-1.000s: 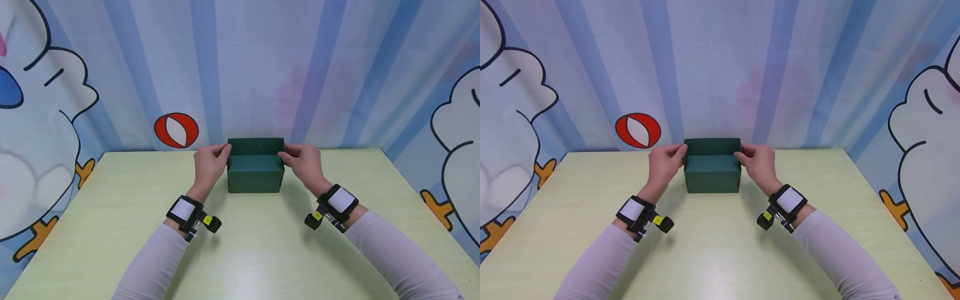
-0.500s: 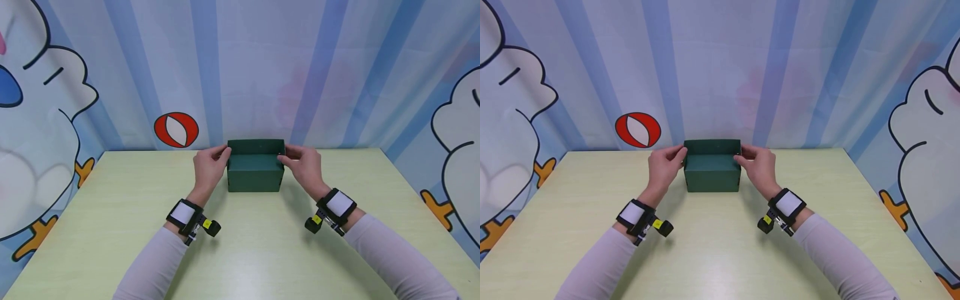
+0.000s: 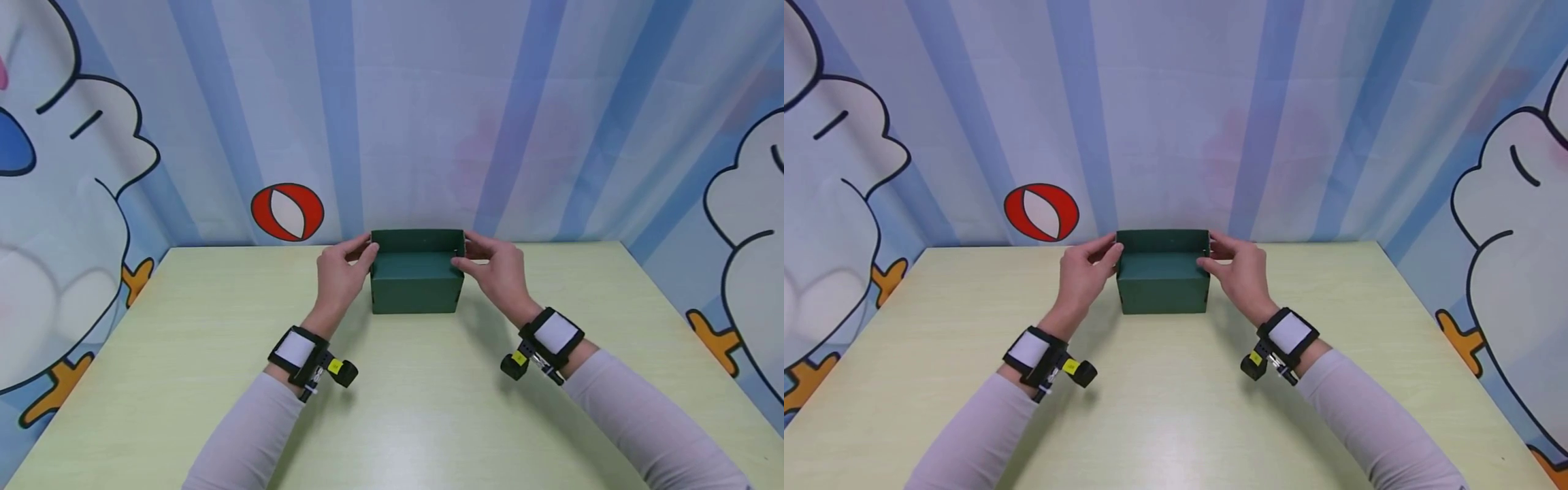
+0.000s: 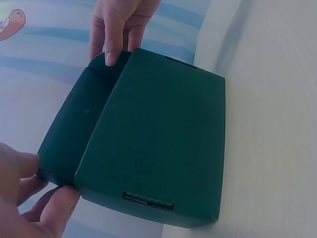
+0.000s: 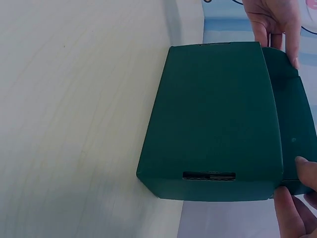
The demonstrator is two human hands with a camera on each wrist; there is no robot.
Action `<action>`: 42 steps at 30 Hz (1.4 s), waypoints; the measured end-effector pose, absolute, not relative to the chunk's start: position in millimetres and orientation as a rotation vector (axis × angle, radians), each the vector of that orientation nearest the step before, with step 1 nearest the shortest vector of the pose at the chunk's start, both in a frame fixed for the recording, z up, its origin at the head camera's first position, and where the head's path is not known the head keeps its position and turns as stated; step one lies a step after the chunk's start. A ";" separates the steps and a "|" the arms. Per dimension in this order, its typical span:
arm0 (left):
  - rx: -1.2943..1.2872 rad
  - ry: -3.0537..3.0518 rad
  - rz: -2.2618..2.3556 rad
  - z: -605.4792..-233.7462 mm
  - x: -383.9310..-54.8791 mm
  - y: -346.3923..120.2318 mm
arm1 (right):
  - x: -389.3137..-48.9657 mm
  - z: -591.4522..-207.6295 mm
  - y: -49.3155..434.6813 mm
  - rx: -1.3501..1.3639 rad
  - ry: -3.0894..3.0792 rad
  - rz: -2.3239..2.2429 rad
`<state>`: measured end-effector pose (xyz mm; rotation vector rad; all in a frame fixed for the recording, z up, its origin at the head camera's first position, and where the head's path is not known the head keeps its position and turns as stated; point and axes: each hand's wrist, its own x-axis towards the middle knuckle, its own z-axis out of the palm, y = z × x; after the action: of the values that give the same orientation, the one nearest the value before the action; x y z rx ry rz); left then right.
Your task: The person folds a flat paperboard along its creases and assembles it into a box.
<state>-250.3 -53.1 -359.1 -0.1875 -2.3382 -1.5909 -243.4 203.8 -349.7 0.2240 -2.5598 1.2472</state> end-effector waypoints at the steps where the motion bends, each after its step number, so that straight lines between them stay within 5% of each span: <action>1: -0.195 -2.336 -1.600 -359.0 -250.3 -53.5 | -243.4 -350.0 204.0 0.227 -2.560 1.246; 42: -0.498 -2.423 -1.559 -376.3 -252.4 -73.0 | -244.7 -366.6 219.8 0.566 -2.505 1.184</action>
<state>-252.4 -73.0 -376.3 -0.4985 -2.4232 -1.5590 -244.7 219.8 -366.6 0.5664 -2.5052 1.1841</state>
